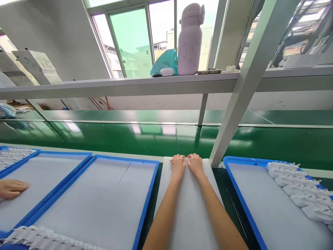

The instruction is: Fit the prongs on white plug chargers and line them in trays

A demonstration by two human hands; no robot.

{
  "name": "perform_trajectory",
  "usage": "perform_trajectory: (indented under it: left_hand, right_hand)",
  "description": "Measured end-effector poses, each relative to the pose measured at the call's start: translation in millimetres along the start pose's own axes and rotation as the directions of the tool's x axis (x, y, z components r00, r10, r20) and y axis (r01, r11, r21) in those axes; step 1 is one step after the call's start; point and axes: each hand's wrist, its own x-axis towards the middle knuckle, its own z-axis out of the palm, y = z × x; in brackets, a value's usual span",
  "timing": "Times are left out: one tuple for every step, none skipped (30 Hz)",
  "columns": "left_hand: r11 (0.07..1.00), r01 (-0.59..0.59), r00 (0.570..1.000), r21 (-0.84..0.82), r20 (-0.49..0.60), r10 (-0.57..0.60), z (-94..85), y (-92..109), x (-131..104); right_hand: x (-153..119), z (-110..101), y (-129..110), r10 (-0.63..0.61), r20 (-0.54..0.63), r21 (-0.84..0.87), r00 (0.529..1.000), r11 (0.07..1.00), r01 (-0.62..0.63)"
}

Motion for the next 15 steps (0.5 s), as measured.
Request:
perform_trajectory:
  left_hand:
    - [1.0, 0.01, 1.0, -0.006, -0.005, -0.01, -0.7, 0, 1]
    - [1.0, 0.018, 1.0, -0.013, -0.014, -0.018, -1.8, 1, 2]
    - [1.0, 0.022, 0.999, -0.021, -0.026, -0.022, -3.1, 1, 3]
    - [0.999, 0.022, 0.999, -0.03, -0.037, -0.023, -4.8, 2, 4]
    - [0.999, 0.017, 0.999, -0.041, -0.045, -0.019, -6.6, 3, 4]
    - [0.999, 0.01, 0.999, -0.053, -0.05, -0.013, -8.5, 3, 4]
    - [0.998, 0.001, 0.999, -0.065, -0.052, -0.004, -10.3, 3, 5]
    - [0.997, -0.009, 0.999, -0.077, -0.049, 0.005, -12.0, 2, 6]
    - [0.996, -0.02, 0.999, -0.089, -0.043, 0.016, -13.3, 0, 7]
    - [0.995, -0.031, 0.999, -0.099, -0.032, 0.028, -14.4, -1, 9]
    - [0.993, -0.043, 0.999, -0.109, -0.019, 0.041, -14.9, -3, 12]
    - [0.991, -0.056, 0.998, -0.119, -0.006, 0.056, -15.1, -5, 15]
    - [0.99, -0.069, 0.998, -0.126, 0.004, 0.07, -15.0, -6, 18]
    - [0.988, -0.081, 0.996, -0.131, 0.011, 0.084, -14.5, -7, 21]
    - [0.987, -0.092, 0.995, -0.134, 0.015, 0.095, -13.9, -7, 23]
  right_hand:
    - [0, -1, 0, -0.004, -0.009, 0.014, 1.0, 1.0, 0.005]
    - [0, -2, 0, -0.01, -0.019, 0.026, 1.0, 1.0, 0.01]
    - [-1, -4, -1, -0.017, -0.032, 0.038, 0.999, 0.999, 0.018]
    - [-1, -5, -1, -0.025, -0.046, 0.046, 0.999, 0.999, 0.027]
    - [-1, -7, -3, -0.033, -0.06, 0.052, 0.998, 0.998, 0.036]
    - [-2, -8, -4, -0.043, -0.073, 0.056, 0.996, 0.997, 0.047]
    - [-2, -10, -6, -0.053, -0.084, 0.057, 0.995, 0.997, 0.057]
    - [-2, -11, -7, -0.062, -0.092, 0.056, 0.994, 0.996, 0.067]
    - [-1, -12, -8, -0.07, -0.096, 0.054, 0.993, 0.996, 0.075]
    - [0, -12, -9, -0.076, -0.097, 0.051, 0.992, 0.995, 0.081]
    - [1, -13, -10, -0.081, -0.095, 0.048, 0.992, 0.995, 0.086]
    - [3, -13, -10, -0.084, -0.092, 0.044, 0.992, 0.995, 0.088]
    - [5, -13, -10, -0.086, -0.088, 0.04, 0.992, 0.995, 0.089]
    - [7, -13, -9, -0.086, -0.085, 0.036, 0.993, 0.995, 0.089]
    - [9, -14, -9, -0.086, -0.082, 0.032, 0.993, 0.996, 0.089]
